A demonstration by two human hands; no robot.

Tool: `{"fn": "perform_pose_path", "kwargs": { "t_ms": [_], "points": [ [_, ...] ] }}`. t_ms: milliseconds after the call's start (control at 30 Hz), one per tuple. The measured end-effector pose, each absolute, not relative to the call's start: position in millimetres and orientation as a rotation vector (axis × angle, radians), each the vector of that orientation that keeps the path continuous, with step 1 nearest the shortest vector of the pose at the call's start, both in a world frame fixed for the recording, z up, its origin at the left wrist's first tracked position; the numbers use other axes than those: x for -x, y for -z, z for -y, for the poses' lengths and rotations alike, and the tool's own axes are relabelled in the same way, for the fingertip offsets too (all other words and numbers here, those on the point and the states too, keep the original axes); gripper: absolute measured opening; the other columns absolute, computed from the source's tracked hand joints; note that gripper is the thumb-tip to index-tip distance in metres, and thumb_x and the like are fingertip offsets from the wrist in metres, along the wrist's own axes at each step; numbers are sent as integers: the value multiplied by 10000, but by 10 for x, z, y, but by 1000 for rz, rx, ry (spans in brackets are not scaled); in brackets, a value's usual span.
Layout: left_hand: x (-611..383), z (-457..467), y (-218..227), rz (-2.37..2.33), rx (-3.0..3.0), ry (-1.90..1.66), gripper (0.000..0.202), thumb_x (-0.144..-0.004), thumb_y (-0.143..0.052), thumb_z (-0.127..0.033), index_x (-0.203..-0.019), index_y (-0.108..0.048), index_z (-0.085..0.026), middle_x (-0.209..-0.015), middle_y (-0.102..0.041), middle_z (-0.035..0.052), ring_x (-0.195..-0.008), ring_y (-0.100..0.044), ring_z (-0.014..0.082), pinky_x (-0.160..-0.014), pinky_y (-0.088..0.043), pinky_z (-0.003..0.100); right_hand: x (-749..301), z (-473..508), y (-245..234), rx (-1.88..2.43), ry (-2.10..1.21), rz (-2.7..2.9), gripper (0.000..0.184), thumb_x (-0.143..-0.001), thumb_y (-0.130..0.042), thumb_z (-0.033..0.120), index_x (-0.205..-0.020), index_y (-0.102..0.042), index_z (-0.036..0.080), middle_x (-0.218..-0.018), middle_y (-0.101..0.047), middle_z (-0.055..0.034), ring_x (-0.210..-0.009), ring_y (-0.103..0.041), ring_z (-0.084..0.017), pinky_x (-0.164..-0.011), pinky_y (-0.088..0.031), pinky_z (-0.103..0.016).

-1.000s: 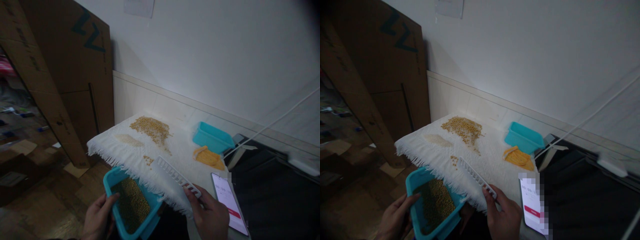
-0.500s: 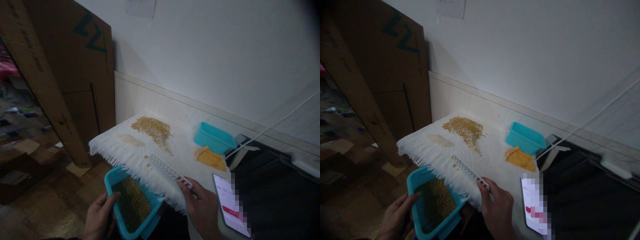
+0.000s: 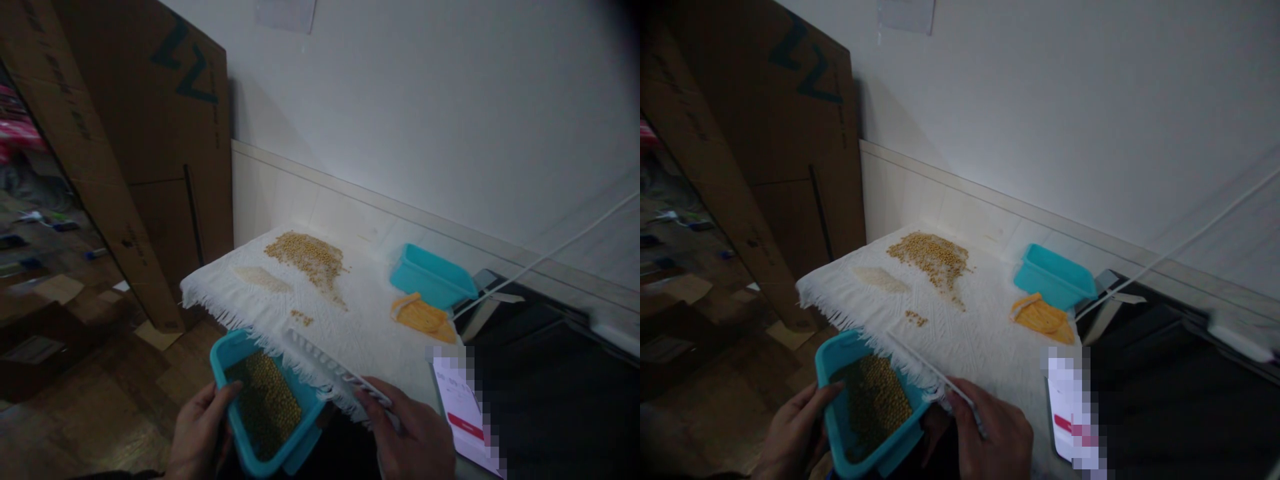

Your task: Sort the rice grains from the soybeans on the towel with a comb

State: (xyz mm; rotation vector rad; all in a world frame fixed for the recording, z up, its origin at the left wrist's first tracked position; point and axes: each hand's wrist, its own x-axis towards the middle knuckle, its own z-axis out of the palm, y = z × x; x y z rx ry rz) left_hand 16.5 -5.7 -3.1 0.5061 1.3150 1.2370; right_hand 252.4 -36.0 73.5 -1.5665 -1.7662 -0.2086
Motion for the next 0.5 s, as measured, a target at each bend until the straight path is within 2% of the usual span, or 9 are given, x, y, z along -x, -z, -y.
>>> {"fn": "perform_pose_path", "kwargs": {
  "t_ms": [167,500],
  "points": [
    [-174,57,31,-1332,-491,-1229,328,-582,-731,-468,-585,-588,-173,-299,-391,-98,-252,-290,44,-266,-205,157,-2687,203,-717,1599,246,1678,311,-878,-499,412,-834,-727,206,-746,-748,-15,-602,-705,-165,-562,-523,-204],
    [-159,70,28,-1308,-504,-1220,316,-595,-730,-460,-580,-596,-174,-319,-400,-91,-269,-300,49,-277,-215,169,-2711,150,-674,1583,147,1640,267,-862,-533,383,-840,-723,196,-728,-746,-13,-602,-704,-160,-542,-510,-187]
  ]
}}
